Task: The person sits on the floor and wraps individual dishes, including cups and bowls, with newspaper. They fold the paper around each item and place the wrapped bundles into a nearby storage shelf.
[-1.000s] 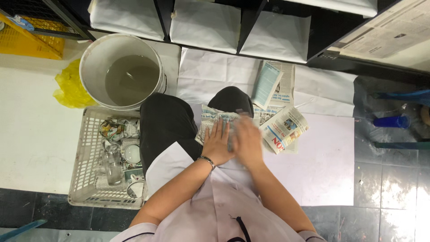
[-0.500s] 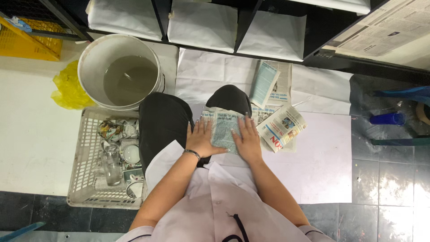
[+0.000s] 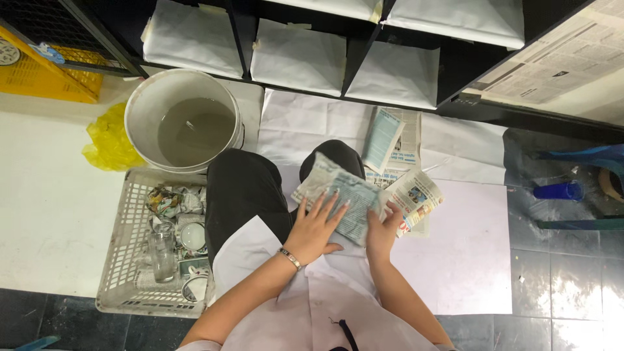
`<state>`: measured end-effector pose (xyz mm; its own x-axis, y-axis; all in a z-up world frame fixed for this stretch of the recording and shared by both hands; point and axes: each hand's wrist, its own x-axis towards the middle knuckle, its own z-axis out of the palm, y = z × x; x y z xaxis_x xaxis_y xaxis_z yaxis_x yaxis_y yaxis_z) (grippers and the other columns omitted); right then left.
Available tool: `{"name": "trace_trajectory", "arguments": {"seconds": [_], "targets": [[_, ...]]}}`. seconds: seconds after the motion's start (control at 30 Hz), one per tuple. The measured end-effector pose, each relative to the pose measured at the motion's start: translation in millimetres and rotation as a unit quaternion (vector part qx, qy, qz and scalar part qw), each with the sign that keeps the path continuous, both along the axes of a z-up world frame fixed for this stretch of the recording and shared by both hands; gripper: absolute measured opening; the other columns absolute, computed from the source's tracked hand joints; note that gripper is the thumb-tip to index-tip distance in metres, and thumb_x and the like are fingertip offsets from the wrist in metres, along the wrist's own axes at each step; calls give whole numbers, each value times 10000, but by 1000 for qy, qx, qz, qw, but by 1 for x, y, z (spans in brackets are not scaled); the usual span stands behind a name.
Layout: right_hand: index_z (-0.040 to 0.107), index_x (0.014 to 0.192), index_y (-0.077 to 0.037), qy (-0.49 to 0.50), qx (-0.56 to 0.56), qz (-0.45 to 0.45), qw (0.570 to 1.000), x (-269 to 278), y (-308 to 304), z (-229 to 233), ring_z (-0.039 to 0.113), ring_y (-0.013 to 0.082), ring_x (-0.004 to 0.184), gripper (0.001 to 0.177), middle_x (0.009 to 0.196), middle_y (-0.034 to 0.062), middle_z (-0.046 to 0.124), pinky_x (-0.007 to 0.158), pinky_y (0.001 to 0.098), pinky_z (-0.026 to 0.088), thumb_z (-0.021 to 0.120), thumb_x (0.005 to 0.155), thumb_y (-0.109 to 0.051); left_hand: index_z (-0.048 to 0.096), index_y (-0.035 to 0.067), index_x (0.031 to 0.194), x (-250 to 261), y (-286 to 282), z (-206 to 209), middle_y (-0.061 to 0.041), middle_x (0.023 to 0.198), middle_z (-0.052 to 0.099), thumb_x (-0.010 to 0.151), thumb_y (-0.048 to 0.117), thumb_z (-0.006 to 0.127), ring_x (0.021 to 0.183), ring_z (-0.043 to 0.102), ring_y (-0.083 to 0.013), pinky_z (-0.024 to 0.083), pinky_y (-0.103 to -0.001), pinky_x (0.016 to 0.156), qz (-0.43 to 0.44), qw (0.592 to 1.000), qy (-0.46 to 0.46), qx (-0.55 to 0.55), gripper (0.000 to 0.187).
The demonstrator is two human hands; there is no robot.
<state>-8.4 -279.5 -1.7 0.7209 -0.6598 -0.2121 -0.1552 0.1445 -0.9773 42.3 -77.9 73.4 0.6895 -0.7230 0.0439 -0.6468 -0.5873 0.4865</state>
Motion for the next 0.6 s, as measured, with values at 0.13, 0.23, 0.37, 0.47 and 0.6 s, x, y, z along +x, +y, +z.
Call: {"name": "trace_trajectory", "arguments": {"seconds": [0.13, 0.23, 0.37, 0.47, 0.6], "targets": [[295, 1384, -61, -45, 7, 60, 997, -30, 15, 17, 589, 186, 1124, 544, 1265, 141, 580, 933, 300, 499, 620, 950, -6, 403, 226, 1551, -3, -4, -7, -134, 1586, 383, 714, 323, 813, 1454, 345, -373, 238, -632, 1158, 2, 998, -36, 48, 936], [267, 1397, -84, -64, 61, 152, 984, -62, 18, 20, 595, 224, 1061, 558, 1326, 150, 509, 873, 335, 520, 585, 948, 10, 528, 303, 1557, 0, 3, -23, -43, 1527, 576, 864, 125, 724, 1388, 521, -270, 334, -484, 1223, 40, 995, -96, -8, 742], [410, 1373, -75, -73, -295, 238, 922, -67, -35, 23, 603, 330, 1190, 461, 1395, 139, 525, 984, 389, 545, 544, 953, 61, 600, 293, 1416, 1, 19, -47, -35, 1393, 651, 844, 146, 708, 1350, 537, -266, 302, -509, 1186, -9, 989, 98, -115, 600], [505, 1348, -53, -27, -474, 264, 840, -51, -54, 35, 526, 400, 1303, 516, 1459, 204, 481, 1057, 462, 485, 629, 862, 69, 650, 327, 1340, 6, 27, -54, -11, 1406, 642, 840, 165, 733, 1403, 476, -258, 220, -543, 1212, -50, 979, 160, -118, 533], [690, 1200, -201, 25, -504, 389, 771, -30, -41, 61, 440, 427, 1309, 618, 1448, 178, 494, 1069, 568, 326, 831, 609, -93, 705, 331, 1328, 7, 37, -55, -8, 1454, 643, 769, -24, 634, 1469, 462, -265, 191, -544, 1264, -104, 970, 188, -117, 666]]}}
